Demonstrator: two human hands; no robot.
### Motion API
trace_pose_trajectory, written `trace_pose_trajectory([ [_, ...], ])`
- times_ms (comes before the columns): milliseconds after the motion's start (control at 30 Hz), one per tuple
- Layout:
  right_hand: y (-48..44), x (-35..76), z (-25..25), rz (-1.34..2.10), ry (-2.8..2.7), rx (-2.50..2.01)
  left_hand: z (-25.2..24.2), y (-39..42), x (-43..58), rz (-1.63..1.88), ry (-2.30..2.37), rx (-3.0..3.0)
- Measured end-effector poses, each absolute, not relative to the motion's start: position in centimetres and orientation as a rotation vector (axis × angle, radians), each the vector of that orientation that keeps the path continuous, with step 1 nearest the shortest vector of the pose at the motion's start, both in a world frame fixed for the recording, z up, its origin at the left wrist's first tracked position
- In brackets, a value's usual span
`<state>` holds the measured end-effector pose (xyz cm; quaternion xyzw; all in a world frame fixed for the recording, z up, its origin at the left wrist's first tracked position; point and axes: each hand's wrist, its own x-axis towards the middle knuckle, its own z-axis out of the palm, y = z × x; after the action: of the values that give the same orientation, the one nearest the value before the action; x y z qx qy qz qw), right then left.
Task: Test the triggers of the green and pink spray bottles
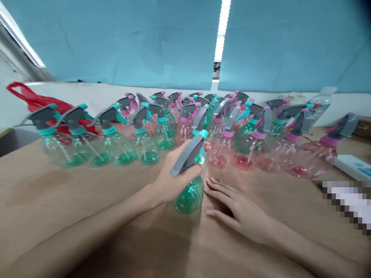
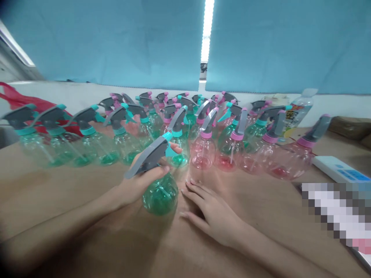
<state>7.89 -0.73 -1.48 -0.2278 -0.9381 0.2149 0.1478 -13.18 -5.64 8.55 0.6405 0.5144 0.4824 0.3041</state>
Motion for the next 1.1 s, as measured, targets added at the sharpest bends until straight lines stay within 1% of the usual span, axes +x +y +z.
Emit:
trace_pose_trajectory([
  [500, -0.8, 7.8, -1.3, 0.624, -2.704, -0.659, 8.2, -5.6, -13.3, 1.289, 1.348, 1.715],
  [1100, -0.7, 7.9, -1.5, 0.637, -2.705, -0.676, 9.3, -6.0, -13.9, 1.31, 1.349, 1.762],
])
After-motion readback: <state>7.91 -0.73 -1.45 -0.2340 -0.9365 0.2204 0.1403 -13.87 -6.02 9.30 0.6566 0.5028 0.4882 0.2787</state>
